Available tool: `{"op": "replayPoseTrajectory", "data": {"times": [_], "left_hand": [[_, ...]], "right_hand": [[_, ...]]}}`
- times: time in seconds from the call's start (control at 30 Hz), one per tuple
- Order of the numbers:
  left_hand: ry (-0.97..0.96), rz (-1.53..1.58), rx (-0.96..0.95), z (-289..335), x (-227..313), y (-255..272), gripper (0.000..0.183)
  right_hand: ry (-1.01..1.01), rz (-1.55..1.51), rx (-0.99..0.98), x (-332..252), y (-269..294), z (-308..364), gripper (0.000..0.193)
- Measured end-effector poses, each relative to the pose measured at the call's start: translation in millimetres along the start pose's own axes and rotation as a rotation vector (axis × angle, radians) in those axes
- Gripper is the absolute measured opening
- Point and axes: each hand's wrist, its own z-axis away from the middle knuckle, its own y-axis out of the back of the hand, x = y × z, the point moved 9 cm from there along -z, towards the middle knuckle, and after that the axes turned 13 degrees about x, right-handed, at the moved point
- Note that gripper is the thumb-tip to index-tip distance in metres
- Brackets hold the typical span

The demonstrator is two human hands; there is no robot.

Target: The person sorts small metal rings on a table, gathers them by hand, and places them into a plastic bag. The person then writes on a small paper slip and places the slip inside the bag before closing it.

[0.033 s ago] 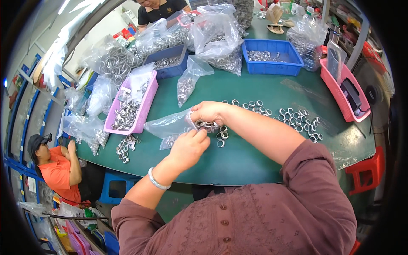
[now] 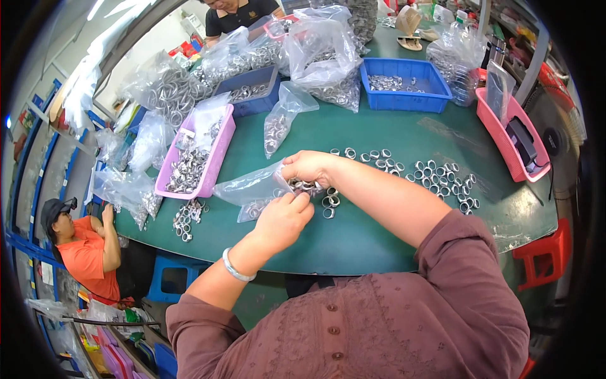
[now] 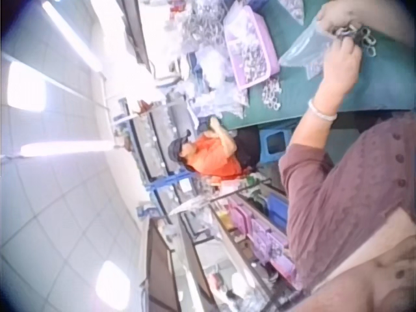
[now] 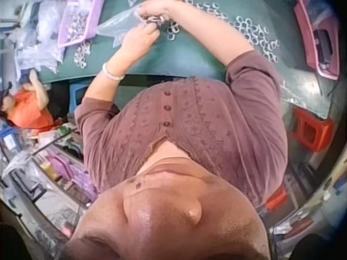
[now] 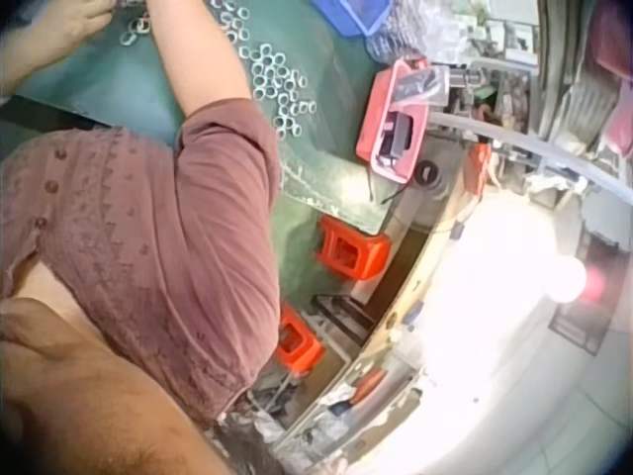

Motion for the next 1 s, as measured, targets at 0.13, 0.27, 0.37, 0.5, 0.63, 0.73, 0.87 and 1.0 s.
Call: {"op": "replayPoseTrajectory", "data": {"times": [0.13,0.27,0.37,0.5,0.63,0.73,0.87,1.0], "left_hand": [[0.026,-0.033,-0.046,4,-2,-6,0.016],[0.022,-0.033,-0.107,9,0,-13,0.018],[0.095,-0.027,-0.035,14,-10,-13,0.023],[0.206,0.023,-0.003,13,-19,-14,0.029],[0.260,0.010,0.135,9,-24,-2,0.023],[0.258,0.025,0.275,8,-29,15,0.020],[0.284,0.064,0.367,8,-37,25,0.018],[0.322,0.087,0.476,10,-48,39,0.012]], "right_hand": [[0.027,-0.165,0.072,-4,-1,-5,0.029],[-0.014,-0.205,0.138,-9,3,-7,0.015],[0.132,-0.463,0.263,-18,-6,-10,0.014],[0.229,-0.537,0.450,-19,4,-14,0.018],[0.307,-0.474,0.489,-23,7,-20,0.018],[0.277,-0.458,0.442,-23,3,-18,0.016],[0.257,-0.495,0.384,-21,0,-15,0.010],[0.171,-0.378,0.292,-21,-12,-5,0.021]]}}
